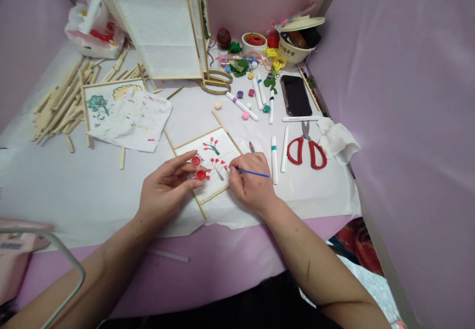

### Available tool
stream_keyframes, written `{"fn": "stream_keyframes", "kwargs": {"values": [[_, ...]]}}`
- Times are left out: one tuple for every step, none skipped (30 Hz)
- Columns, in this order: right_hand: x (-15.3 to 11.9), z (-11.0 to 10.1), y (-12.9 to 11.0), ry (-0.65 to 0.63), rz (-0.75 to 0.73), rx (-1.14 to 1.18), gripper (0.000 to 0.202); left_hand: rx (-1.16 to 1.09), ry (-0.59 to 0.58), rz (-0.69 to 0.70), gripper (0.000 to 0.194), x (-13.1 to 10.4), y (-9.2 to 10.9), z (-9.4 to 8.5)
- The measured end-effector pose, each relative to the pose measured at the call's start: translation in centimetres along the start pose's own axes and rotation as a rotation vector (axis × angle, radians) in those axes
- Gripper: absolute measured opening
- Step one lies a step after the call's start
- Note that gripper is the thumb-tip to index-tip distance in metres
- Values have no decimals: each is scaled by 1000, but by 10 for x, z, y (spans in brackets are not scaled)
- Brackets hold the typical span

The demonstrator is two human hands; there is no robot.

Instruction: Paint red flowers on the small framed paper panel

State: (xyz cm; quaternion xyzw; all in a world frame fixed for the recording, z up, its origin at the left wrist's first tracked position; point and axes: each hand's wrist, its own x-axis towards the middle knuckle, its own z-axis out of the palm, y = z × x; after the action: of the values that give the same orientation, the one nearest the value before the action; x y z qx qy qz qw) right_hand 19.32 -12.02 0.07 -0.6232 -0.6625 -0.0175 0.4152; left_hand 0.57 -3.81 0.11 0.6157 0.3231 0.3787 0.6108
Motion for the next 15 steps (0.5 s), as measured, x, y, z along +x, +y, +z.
{"fn": "stream_keyframes", "kwargs": {"values": [[0, 0, 0, 3, -1, 2, 11, -1, 1, -4, 55, 0, 0, 0], [0, 0, 0, -3, -2, 0, 11, 1, 2, -6, 55, 0, 0, 0], [0, 0, 0, -14, -2, -4, 11, 3, 3, -6, 55, 0, 0, 0], [0, 0, 0, -25, 0, -8, 11, 6, 4, -5, 54, 0, 1, 0], [0, 0, 0, -31, 2, -9, 11, 9, 4, -2, 54, 0, 1, 0], [0, 0, 0, -31, 4, -8, 11, 8, 3, -1, 54, 0, 1, 0], [0, 0, 0, -24, 4, -4, 11, 6, 2, 0, 54, 0, 1, 0], [0, 0, 0, -13, 3, 0, 11, 2, 2, -1, 54, 0, 1, 0], [0, 0, 0, -3, 2, 3, 11, 0, 3, -3, 54, 0, 1, 0], [0, 0, 0, -1, 2, 1, 11, -1, 4, -5, 54, 0, 1, 0], [0, 0, 0, -6, 3, -5, 11, -1, 6, -6, 54, 0, 1, 0], [0, 0, 0, -17, 5, -11, 11, 2, 9, -6, 53, 0, 2, 0], [0, 0, 0, -25, 8, -15, 11, 4, 10, -6, 53, 0, 2, 0], [0, 0, 0, -27, 10, -16, 11, 7, 12, -6, 53, 0, 3, 0], [0, 0, 0, -22, 10, -13, 11, 9, 13, -6, 53, 0, 3, 1]]}}
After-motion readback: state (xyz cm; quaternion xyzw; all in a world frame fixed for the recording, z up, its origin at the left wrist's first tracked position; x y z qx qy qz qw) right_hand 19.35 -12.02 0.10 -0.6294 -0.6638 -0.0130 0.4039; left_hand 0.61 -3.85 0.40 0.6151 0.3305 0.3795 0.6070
